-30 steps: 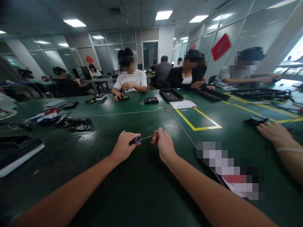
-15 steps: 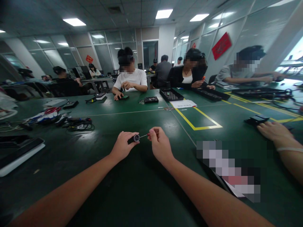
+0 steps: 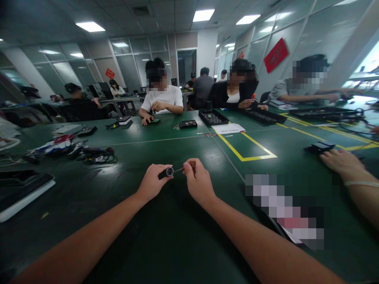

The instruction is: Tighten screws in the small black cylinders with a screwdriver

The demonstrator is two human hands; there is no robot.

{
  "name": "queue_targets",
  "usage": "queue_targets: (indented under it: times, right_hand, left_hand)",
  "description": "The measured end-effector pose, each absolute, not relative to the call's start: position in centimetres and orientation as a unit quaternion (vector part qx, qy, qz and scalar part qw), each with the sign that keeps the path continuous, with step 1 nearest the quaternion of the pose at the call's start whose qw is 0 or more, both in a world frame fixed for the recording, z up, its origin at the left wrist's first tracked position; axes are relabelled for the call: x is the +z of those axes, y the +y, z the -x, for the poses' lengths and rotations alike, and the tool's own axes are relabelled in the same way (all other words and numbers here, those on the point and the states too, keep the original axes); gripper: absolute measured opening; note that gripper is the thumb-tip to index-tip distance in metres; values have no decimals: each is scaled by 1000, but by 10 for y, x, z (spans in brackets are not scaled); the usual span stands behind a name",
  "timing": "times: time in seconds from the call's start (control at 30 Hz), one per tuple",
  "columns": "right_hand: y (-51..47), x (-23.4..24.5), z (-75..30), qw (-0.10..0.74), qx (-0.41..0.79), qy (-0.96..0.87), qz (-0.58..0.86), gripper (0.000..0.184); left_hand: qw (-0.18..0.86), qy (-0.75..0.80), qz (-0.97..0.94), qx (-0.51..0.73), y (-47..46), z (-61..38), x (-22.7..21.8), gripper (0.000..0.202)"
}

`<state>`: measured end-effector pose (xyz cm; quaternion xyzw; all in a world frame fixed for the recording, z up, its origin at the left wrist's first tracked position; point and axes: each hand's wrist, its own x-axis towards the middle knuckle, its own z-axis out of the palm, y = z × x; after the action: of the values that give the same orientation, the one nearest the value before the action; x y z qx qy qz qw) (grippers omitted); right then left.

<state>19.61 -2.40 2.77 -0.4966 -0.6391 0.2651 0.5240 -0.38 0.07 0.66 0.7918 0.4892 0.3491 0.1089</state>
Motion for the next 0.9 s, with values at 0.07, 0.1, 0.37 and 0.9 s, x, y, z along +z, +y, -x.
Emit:
queue_targets:
  times: [0.07,0.1,0.37,0.9]
  right_hand:
    - [-24,28,-196,523,265,-638,499,20]
    - [-25,29,-196,522,264,-639,499,20]
    - [-29,29,-195,504,261,-673,473,16]
    - [-27,30,-195,511,232,-654,508,17]
  left_hand:
    - [105,483,-794,354,1,4,6,36]
    - [104,479,-795,356,1,4,6,35]
    - [99,478,-798,353,0,4,7,33]
    - [101,513,-785,331,-1,2,7,37]
